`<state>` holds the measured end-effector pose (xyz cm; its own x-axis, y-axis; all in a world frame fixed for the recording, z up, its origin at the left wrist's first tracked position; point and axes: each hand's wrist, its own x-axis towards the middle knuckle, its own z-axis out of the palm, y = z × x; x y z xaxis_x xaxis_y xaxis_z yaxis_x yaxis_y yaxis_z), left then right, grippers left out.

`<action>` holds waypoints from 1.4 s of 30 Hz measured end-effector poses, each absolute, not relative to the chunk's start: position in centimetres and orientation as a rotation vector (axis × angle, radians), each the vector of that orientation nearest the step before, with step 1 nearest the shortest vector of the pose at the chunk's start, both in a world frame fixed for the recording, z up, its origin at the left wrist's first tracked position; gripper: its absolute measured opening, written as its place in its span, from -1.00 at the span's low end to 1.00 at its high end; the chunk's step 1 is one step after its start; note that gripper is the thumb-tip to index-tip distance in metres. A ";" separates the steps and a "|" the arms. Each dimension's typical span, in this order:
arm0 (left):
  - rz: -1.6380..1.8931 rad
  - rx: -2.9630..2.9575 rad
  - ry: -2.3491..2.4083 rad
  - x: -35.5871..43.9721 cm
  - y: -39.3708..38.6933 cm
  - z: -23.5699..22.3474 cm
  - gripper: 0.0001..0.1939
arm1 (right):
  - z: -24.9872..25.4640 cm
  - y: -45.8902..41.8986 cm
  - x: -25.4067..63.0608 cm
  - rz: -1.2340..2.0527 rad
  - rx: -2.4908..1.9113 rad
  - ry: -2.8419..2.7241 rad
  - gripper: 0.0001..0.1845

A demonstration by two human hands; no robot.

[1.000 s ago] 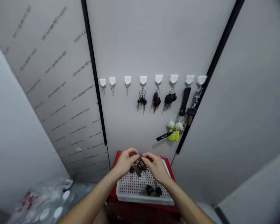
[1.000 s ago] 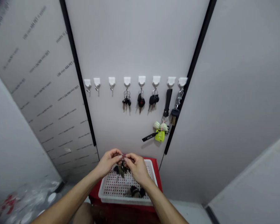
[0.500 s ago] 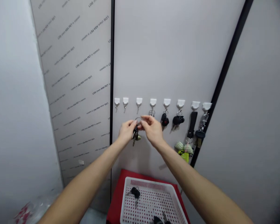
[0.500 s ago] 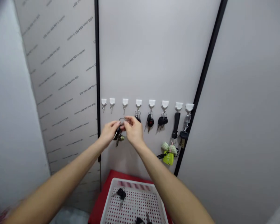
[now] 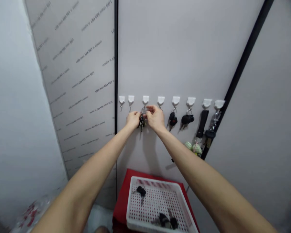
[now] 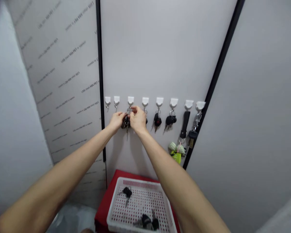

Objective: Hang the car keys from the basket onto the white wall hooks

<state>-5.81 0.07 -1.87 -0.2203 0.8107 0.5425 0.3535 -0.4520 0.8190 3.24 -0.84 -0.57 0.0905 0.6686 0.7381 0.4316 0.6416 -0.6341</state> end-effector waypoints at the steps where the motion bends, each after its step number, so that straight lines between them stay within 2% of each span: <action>1: 1.756 1.683 1.340 -6.0 -0.5 -2.6 -0.76 | -1.2 -1.4 3.6 0.170 -0.932 -1.559 -0.76; 3: 1.819 1.736 1.300 -6.3 -2.1 -4.9 -0.76 | -3.2 -2.9 4.8 0.107 -0.927 -1.634 -0.76; 5: 1.728 1.848 1.279 -6.4 -4.1 -8.2 -0.76 | -6.3 -4.7 6.4 0.165 -0.985 -1.812 -0.76; 11: 0.831 2.164 1.141 -4.4 -10.3 -20.3 -0.80 | -18.0 -10.3 12.0 0.755 -1.396 -2.594 -0.79; 15: 0.430 2.286 1.059 -2.3 -11.8 -24.6 -0.78 | -22.2 -12.0 13.9 0.725 -1.633 -2.623 -0.78; 17: 0.358 2.266 1.078 -1.7 -11.7 -25.4 -0.77 | -23.1 -12.3 14.1 0.687 -1.654 -2.584 -0.82; 23: 0.312 2.205 1.141 -1.2 -10.8 -26.2 -0.76 | -24.5 -12.3 14.1 0.867 -1.569 -2.419 -0.83; 28: 0.323 2.200 1.109 -1.3 -10.6 -26.4 -0.83 | -25.1 -12.1 14.1 0.945 -1.470 -2.251 -0.85; 33: 0.480 2.162 1.205 -2.0 -10.3 -25.8 -0.86 | -25.0 -11.9 14.3 0.984 -1.481 -2.014 -0.81; 38: 0.666 1.994 1.227 -2.9 -10.0 -25.5 -0.85 | -25.3 -11.7 14.1 1.000 -1.455 -2.045 -0.78; 42: 0.804 1.808 1.189 -3.0 -9.8 -25.8 -0.86 | -25.3 -11.4 13.1 0.893 -1.477 -2.011 -0.69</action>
